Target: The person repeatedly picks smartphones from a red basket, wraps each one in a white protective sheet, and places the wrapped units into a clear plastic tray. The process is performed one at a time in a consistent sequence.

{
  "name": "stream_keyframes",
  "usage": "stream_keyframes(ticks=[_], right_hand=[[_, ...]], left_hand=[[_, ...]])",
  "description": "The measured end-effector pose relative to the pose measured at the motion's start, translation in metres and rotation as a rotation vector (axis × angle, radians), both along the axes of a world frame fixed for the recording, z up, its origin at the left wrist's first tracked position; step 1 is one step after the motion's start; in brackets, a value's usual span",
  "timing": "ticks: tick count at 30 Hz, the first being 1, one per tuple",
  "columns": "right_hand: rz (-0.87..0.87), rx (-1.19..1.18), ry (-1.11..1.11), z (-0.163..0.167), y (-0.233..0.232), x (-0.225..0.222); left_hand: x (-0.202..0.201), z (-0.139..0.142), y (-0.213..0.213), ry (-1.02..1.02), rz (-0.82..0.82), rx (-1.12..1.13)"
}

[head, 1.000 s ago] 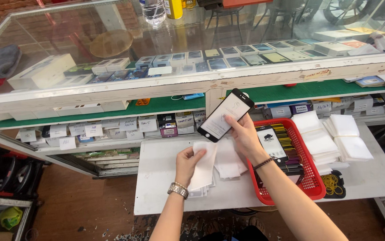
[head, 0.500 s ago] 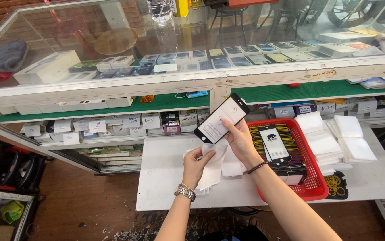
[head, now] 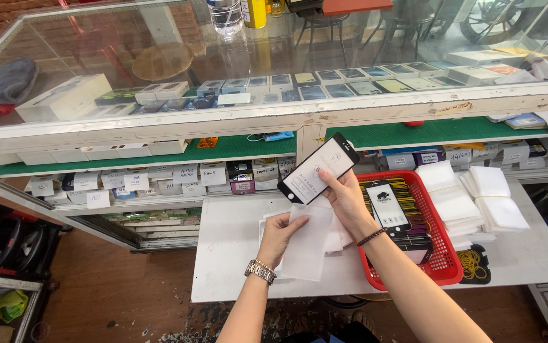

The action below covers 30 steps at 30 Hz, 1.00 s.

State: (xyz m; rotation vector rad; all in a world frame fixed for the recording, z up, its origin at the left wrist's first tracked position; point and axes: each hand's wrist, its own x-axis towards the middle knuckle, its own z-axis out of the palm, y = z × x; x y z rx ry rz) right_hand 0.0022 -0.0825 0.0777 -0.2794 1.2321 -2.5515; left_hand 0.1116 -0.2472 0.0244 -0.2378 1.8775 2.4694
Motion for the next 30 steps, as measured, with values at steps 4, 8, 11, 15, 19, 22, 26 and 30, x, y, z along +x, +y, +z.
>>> stream_keyframes(ticks=[4,8,11,15,19,22,26,30], right_hand=[[0.027,0.052,0.024,-0.001,0.002,0.002],[0.093,0.321,0.084,0.012,0.020,-0.001],[0.281,0.640,0.177,0.027,0.024,-0.005],[0.054,0.848,0.333,0.042,0.019,-0.016],[-0.021,0.742,0.490,0.027,0.000,-0.010],[0.062,1.022,0.643,-0.010,-0.021,0.019],[0.148,0.813,0.552,-0.045,-0.008,0.017],[-0.163,1.162,0.288,-0.046,0.061,-0.030]], left_hand=[[-0.002,-0.002,-0.003,0.041,0.044,0.025],[0.001,-0.001,-0.015,0.026,0.063,0.037],[0.003,0.000,-0.020,0.003,0.017,0.027],[0.004,0.002,-0.020,-0.045,-0.005,0.004],[0.001,0.005,-0.022,-0.017,0.099,0.048],[-0.005,0.004,-0.028,-0.064,0.243,0.065],[-0.015,-0.008,-0.036,-0.136,0.347,-0.124],[-0.026,-0.025,-0.035,-0.251,0.488,-0.565]])
